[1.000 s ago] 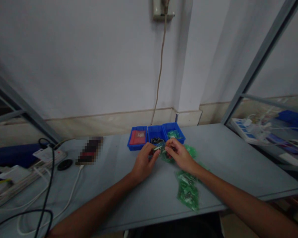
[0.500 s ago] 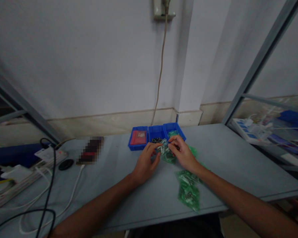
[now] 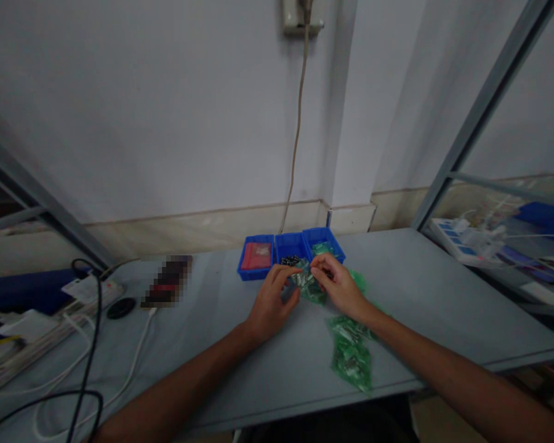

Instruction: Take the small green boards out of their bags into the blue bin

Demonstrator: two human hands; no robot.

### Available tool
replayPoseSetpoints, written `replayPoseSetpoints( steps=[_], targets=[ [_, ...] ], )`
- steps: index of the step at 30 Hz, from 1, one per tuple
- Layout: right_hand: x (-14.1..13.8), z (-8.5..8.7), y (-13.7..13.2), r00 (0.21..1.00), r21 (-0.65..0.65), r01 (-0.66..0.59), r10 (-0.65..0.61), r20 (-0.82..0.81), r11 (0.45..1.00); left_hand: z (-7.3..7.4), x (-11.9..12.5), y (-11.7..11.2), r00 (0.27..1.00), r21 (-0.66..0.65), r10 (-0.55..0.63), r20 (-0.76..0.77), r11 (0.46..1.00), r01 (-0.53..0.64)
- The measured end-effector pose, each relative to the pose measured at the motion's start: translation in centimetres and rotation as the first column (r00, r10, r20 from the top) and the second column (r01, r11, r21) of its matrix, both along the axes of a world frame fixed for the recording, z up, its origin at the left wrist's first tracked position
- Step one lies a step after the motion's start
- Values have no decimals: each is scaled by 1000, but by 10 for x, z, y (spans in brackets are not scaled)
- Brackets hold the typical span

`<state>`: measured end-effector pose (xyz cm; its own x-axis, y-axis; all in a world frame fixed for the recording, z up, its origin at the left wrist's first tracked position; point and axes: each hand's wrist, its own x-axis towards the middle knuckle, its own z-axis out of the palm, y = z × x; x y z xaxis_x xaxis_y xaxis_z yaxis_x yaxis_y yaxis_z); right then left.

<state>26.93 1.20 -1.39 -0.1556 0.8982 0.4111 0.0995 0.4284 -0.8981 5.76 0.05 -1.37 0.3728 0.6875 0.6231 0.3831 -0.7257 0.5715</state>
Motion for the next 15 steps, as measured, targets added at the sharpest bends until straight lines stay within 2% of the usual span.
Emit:
replayPoseSetpoints(
  steps=[15],
  targets=[
    [3, -1, 2, 997, 2, 19, -19, 71, 1000, 1, 0, 0, 1000, -4, 7, -3, 1000, -7]
  ],
)
